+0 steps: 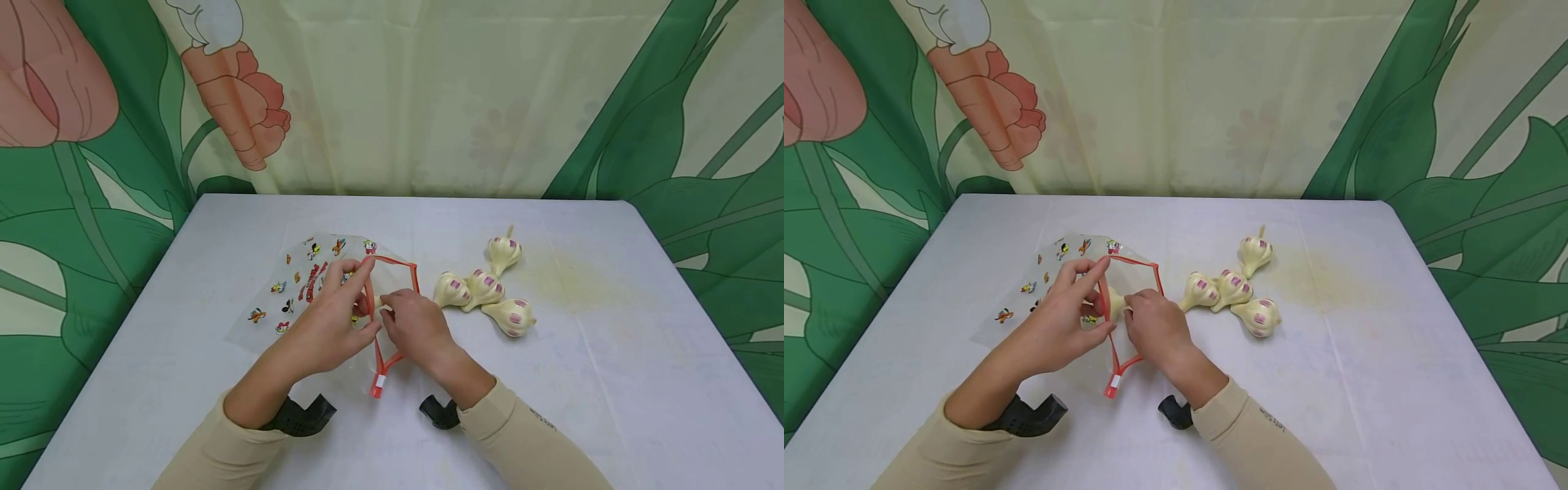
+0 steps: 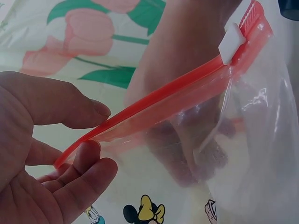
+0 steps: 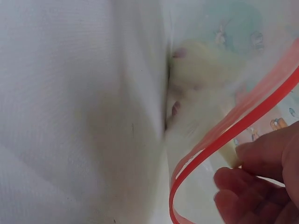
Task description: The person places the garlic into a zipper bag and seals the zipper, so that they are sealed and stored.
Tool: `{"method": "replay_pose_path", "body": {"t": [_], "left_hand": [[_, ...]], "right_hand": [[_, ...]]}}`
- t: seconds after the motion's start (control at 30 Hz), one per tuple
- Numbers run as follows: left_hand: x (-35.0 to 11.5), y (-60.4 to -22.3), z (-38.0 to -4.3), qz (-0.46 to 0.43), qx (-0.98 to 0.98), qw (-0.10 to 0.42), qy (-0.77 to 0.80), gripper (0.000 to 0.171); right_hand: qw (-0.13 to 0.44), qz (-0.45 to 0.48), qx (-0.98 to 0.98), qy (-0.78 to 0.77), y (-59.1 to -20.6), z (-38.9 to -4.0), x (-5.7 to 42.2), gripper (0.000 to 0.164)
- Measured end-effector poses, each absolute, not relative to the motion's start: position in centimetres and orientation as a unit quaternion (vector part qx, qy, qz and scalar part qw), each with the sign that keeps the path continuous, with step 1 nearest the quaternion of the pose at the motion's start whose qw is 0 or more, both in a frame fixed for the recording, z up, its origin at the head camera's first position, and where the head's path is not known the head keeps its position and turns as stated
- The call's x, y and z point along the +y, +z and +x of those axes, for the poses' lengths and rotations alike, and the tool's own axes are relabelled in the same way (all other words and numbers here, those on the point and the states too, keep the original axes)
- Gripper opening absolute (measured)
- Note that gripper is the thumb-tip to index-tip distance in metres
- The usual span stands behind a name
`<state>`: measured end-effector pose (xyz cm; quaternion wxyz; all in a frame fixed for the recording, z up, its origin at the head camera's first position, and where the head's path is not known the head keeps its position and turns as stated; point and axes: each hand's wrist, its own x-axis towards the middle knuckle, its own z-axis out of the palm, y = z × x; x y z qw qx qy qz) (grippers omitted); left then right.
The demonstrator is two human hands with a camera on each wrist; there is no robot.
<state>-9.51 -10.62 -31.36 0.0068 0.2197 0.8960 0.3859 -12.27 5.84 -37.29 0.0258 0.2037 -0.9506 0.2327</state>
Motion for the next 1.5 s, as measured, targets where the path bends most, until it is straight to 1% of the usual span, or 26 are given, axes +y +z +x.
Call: {"method": "replay_pose_path", "body": {"t": [0.17,0.3,0.43,0.6,0.73,0.83,0.93,1.23,1.5], "left_hand": [[-10.6,-31.5,-9.6,0.226,0.893,0.003,0.389,0.085],[-10.6,-31.6,-9.6,0.225,0.893,0.005,0.390,0.085],[-10.5,-31.6,-9.6,0.221,0.896,0.010,0.386,0.083],[-10.6,-31.5,-9.5,0.221,0.898,0.013,0.380,0.081],[-10.7,-31.5,-9.6,0.220,0.899,0.014,0.378,0.081],[-10.7,-31.6,-9.6,0.223,0.898,0.013,0.380,0.083],[-10.7,-31.7,-9.7,0.224,0.897,0.011,0.380,0.084],[-10.5,-31.7,-9.8,0.212,0.903,0.017,0.374,0.085],[-10.3,-31.7,-9.9,0.211,0.903,0.013,0.375,0.086]], "right_hand": [[-0.051,0.199,-0.948,0.243,-37.4,-12.5,5.8,0.039],[-0.090,0.202,-0.939,0.264,-37.6,-12.7,5.9,0.047],[-0.109,0.213,-0.933,0.271,-37.6,-13.1,5.8,0.051],[-0.137,0.224,-0.921,0.289,-37.8,-13.5,5.8,0.050],[-0.145,0.216,-0.912,0.316,-37.9,-13.6,5.9,0.052],[-0.141,0.203,-0.905,0.347,-37.9,-13.4,6.2,0.052],[-0.124,0.196,-0.897,0.376,-37.7,-13.1,6.8,0.049],[-0.085,0.202,-0.891,0.397,-36.8,-11.6,9.7,0.050],[-0.007,0.192,-0.907,0.374,-35.9,-10.2,13.6,0.049]]}}
